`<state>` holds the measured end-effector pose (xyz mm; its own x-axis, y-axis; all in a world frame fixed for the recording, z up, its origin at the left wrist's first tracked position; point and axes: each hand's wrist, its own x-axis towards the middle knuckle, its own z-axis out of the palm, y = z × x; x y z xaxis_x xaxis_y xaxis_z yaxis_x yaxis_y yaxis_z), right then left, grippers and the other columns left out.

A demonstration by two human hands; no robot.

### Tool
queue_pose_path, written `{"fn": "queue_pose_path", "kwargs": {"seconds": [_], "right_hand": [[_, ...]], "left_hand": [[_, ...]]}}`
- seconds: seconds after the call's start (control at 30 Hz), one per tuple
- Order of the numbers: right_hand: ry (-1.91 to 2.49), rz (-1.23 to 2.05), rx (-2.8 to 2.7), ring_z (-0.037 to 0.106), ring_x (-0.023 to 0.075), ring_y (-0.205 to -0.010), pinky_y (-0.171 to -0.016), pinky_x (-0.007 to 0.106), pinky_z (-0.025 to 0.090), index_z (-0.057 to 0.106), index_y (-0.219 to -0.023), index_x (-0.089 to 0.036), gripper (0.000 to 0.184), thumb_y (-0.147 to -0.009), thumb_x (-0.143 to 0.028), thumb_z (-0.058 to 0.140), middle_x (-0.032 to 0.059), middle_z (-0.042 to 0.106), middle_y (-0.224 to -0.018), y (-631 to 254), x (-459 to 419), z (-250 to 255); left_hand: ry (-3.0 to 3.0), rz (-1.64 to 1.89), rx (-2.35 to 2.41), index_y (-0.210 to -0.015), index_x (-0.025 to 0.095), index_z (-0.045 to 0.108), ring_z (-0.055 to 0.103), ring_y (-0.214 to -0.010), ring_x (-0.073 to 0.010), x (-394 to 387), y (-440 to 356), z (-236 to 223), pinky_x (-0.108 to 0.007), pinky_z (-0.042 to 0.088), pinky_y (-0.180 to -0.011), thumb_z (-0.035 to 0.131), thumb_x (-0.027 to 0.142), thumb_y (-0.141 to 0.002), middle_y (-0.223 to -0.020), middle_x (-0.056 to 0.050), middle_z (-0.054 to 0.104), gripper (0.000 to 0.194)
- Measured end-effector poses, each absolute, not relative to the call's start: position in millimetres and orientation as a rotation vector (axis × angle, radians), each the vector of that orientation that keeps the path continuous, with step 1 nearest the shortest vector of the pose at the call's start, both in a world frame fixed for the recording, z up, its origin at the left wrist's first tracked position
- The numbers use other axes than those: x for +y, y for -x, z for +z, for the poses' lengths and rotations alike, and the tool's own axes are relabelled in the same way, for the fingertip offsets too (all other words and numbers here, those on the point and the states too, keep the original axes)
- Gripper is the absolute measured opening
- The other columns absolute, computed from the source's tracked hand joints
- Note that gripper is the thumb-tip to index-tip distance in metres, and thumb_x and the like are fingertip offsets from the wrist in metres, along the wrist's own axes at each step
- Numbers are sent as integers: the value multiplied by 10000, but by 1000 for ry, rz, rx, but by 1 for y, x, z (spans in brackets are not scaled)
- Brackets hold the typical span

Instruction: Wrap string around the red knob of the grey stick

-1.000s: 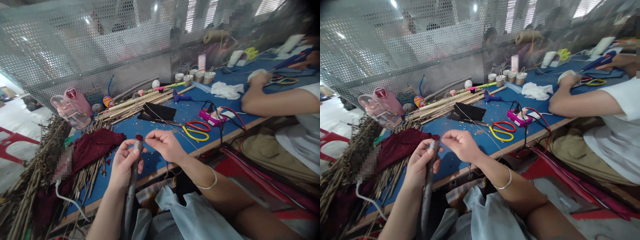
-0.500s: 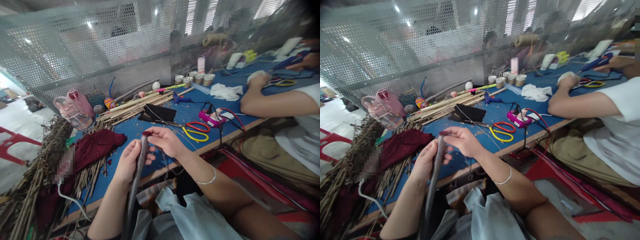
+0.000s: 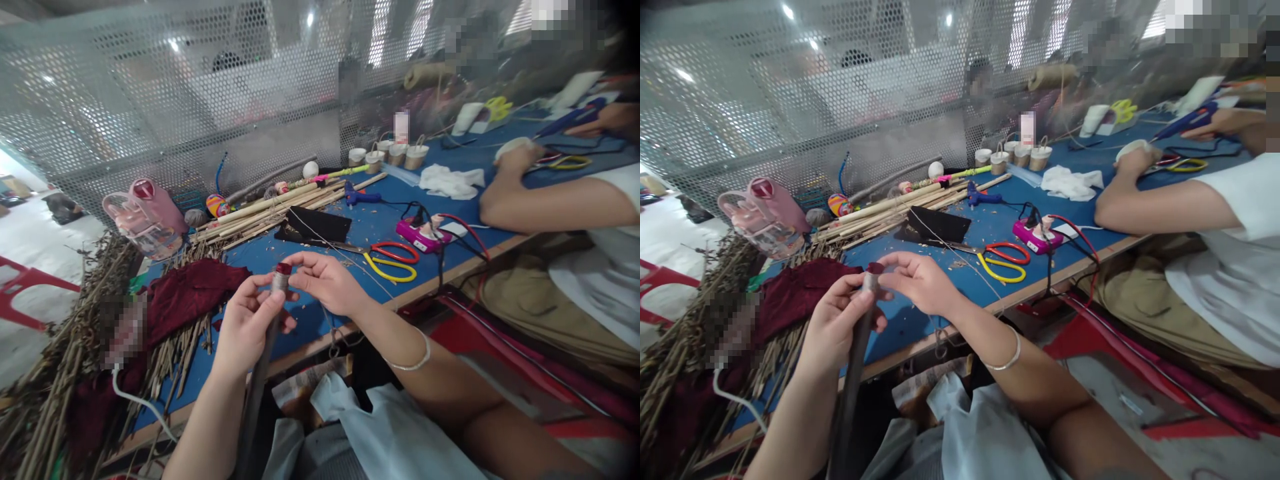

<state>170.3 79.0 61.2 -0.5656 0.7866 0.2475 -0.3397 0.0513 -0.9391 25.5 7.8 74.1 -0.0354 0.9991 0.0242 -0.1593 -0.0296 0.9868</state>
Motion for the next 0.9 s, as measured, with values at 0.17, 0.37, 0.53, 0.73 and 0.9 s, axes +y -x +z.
{"fn": "queue_pose_path", "kwargs": {"seconds": [0.17, 0.37, 0.53, 0.73, 0.9], "right_hand": [[507, 1661, -1506, 482, 60, -518, -515, 193, 379, 596, -964, -145, 291, -751, -325, 677, -40, 570, -612, -170, 81, 64], [754, 1524, -1513, 470, 73, -516, -492, 199, 353, 558, -782, -149, 216, -749, -337, 659, -33, 551, -595, -169, 79, 63], [767, 1451, -1538, 507, 83, -541, -519, 205, 384, 580, -801, -151, 219, -756, -350, 659, -20, 586, -624, -169, 80, 65], [579, 1434, -1589, 575, 97, -635, -610, 216, 447, 615, -905, -150, 158, -813, -277, 601, 1, 635, -706, -177, 79, 75], [641, 1295, -1655, 468, 78, -569, -531, 205, 375, 623, -850, -144, 142, -832, -276, 573, -7, 579, -665, -183, 74, 75]], "left_hand": [[-966, 1180, 942, -976, 152, 541, 641, -505, -130, 11, -24, 69, -226, 508, -476, 620, 413, -806, -836, -80, 711, 321], [-1185, 1344, 1349, -1054, 168, 572, 635, -767, -156, 11, -39, 52, -228, 527, -586, 632, 437, -792, -897, -62, 649, 381], [-1241, 1515, 1384, -1028, 186, 551, 556, -559, -97, 12, -43, 57, -208, 480, -462, 708, 343, -738, -784, 0, 609, 366], [-1139, 1502, 1100, -997, 158, 559, 561, -458, -81, 14, -36, 72, -210, 470, -460, 686, 317, -770, -717, -9, 676, 305], [-1068, 1461, 1067, -985, 152, 557, 558, -444, -79, 14, -33, 72, -203, 465, -443, 685, 321, -771, -733, -22, 687, 302]]}}
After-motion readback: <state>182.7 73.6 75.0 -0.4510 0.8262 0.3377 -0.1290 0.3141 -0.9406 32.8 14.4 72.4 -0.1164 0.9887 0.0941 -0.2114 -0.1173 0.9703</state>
